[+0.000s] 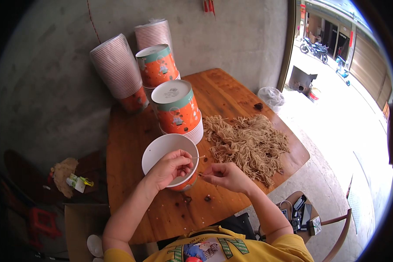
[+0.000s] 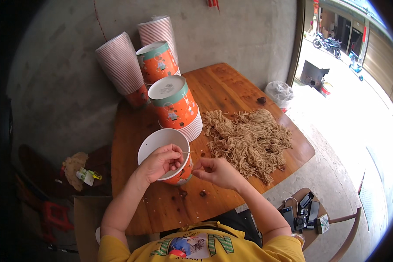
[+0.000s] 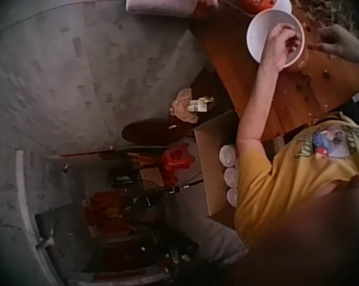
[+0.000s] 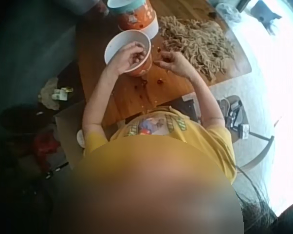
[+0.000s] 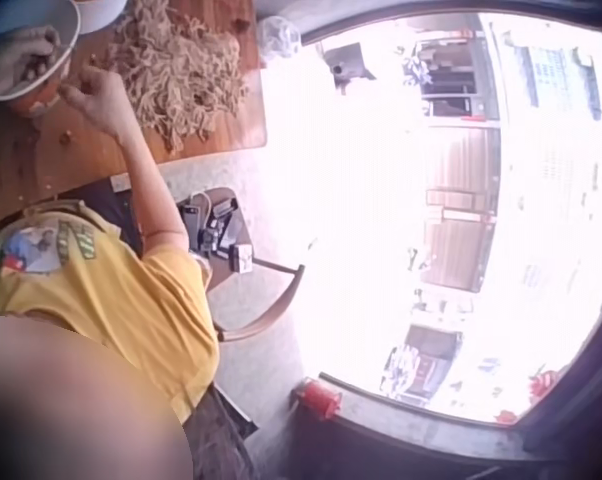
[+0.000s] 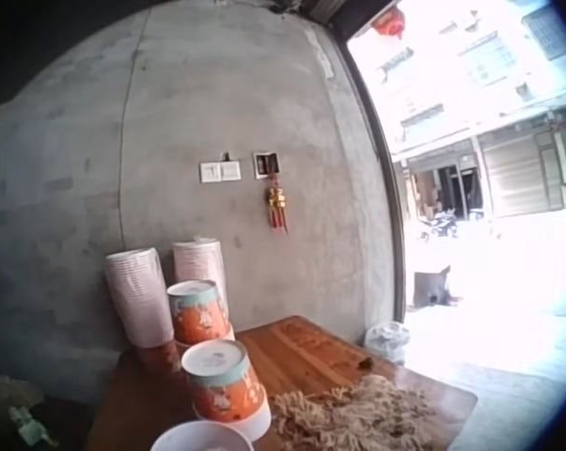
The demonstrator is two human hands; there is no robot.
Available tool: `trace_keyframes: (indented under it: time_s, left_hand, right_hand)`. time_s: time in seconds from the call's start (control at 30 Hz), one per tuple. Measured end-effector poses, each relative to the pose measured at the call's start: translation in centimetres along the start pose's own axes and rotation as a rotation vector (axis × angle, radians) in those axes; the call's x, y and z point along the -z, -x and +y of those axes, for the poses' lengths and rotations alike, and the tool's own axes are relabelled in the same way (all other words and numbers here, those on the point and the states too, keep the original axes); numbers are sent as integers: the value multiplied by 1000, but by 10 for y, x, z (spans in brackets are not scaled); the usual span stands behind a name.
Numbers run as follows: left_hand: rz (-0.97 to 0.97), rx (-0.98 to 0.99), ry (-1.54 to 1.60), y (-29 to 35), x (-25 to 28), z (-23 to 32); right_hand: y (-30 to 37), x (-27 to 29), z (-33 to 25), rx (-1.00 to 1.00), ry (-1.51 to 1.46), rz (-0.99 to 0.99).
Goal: Assembling and filling paper cups with shredded material and securing them with string.
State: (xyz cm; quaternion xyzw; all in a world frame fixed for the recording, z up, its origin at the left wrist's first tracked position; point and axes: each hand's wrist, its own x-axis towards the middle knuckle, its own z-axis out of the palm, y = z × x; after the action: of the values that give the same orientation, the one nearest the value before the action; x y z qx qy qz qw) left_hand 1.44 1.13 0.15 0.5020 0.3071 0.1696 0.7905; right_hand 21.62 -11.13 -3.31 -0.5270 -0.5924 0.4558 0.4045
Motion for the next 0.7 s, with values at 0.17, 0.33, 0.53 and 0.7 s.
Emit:
trace_keyframes:
  time_s: [0.17,0.33,0.53,0.7]
  left_hand:
    - [-11,15,-31,-1,-2,-1]
    - [10,-13,-116,-3,-7,-5]
    - [-38,-72,-275,-5,-19,-2]
    - [-66,-97,-296,-5,-22,-4]
  right_hand:
    - [-4,1,0,189,-39,82]
    - [-2,-5,-25,432,282,204]
    - [-9,-2,-30,529,360,253]
    - [-20,6,-32,549,329,319]
